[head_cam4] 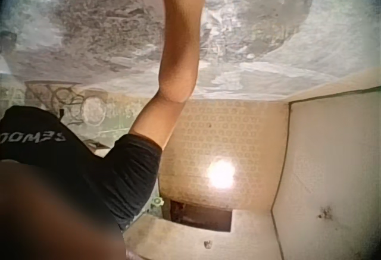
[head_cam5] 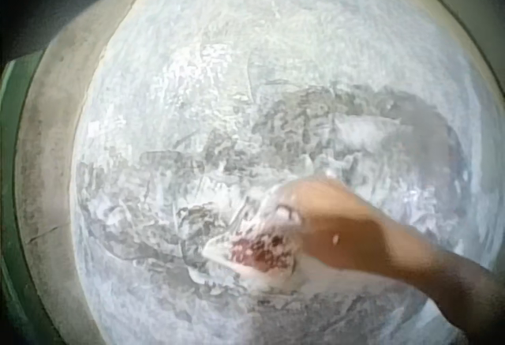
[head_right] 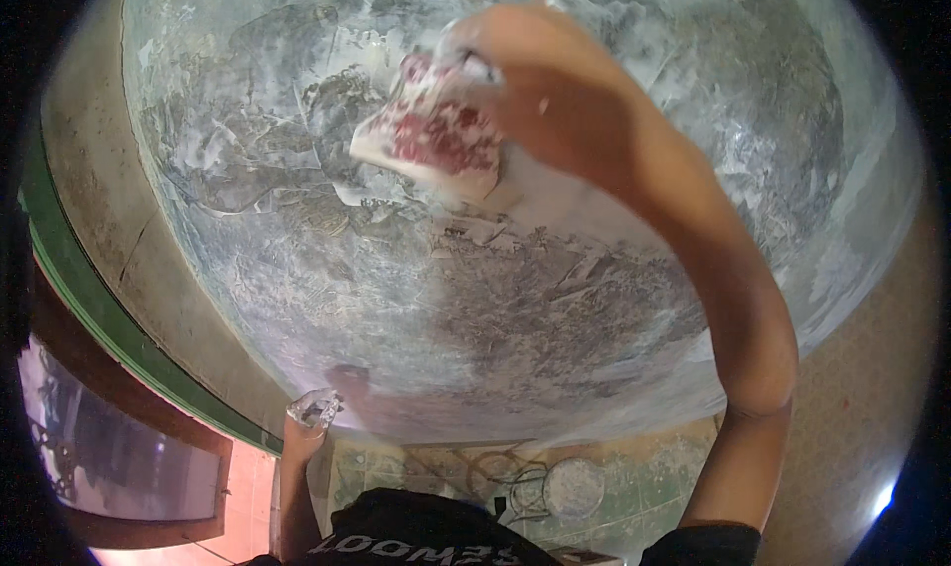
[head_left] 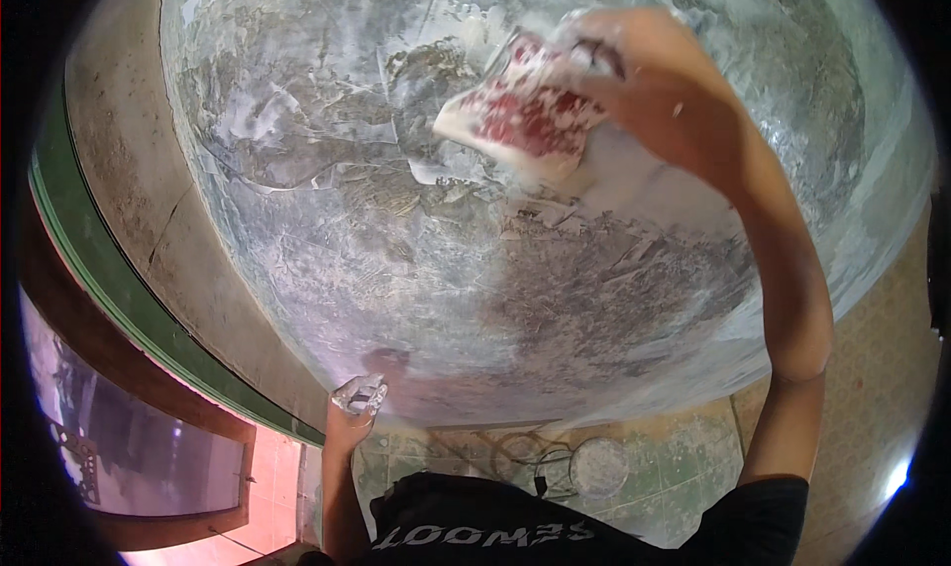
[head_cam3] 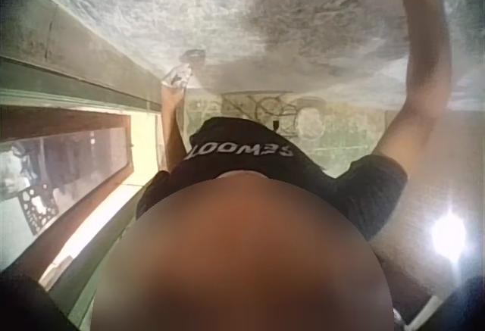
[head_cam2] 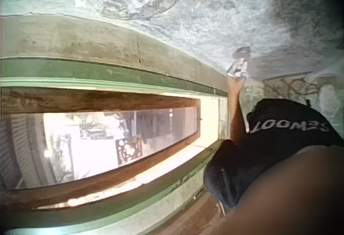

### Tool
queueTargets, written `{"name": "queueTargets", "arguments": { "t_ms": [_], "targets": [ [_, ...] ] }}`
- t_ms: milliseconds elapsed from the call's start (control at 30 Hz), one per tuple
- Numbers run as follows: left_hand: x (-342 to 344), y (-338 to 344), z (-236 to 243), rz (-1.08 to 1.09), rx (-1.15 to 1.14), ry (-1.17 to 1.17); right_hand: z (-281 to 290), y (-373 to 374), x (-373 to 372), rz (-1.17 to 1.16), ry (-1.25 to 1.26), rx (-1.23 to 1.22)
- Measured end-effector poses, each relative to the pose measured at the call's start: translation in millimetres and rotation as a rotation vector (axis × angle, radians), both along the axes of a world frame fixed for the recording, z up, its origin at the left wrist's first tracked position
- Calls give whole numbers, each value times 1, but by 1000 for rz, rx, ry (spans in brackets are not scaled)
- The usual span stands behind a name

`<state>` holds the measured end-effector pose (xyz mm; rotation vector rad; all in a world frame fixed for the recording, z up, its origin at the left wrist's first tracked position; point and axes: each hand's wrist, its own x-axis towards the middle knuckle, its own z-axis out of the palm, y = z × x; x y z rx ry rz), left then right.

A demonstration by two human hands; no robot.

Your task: The person applies plaster or wall putty to a wall or ceiling surface using a handheld scraper.

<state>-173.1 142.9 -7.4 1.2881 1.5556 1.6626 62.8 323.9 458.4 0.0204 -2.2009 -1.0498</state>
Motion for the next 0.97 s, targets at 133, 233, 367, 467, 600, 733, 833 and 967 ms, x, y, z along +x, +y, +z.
{"name": "queueTargets", "arguments": {
  "t_ms": [133,233,367,467,600,733,833,967],
  "targets": [
    [-8,-2,4,17,-9,26,28,-48,21,-345,415,-341],
    [0,8,7,-64,30,-5,50,-29,133,-322,707,-225],
    [-2,-1,-24,-84,40,10,-112,6,272,-538,1052,-374],
    [34,14,-38,-193,2,-154,-373,19,352,-471,909,-713],
    [78,12,-60,-422,-204,-112,-446,-90,256,-406,1348,-1665],
    [150,16,-68,-743,-366,164,-480,-122,257,-380,1236,-1697],
    [219,12,-47,-793,-197,189,-455,-146,247,-562,1187,-1758],
    [317,10,-41,-674,-133,34,-495,-149,279,-480,1042,-1518]
  ]
}}
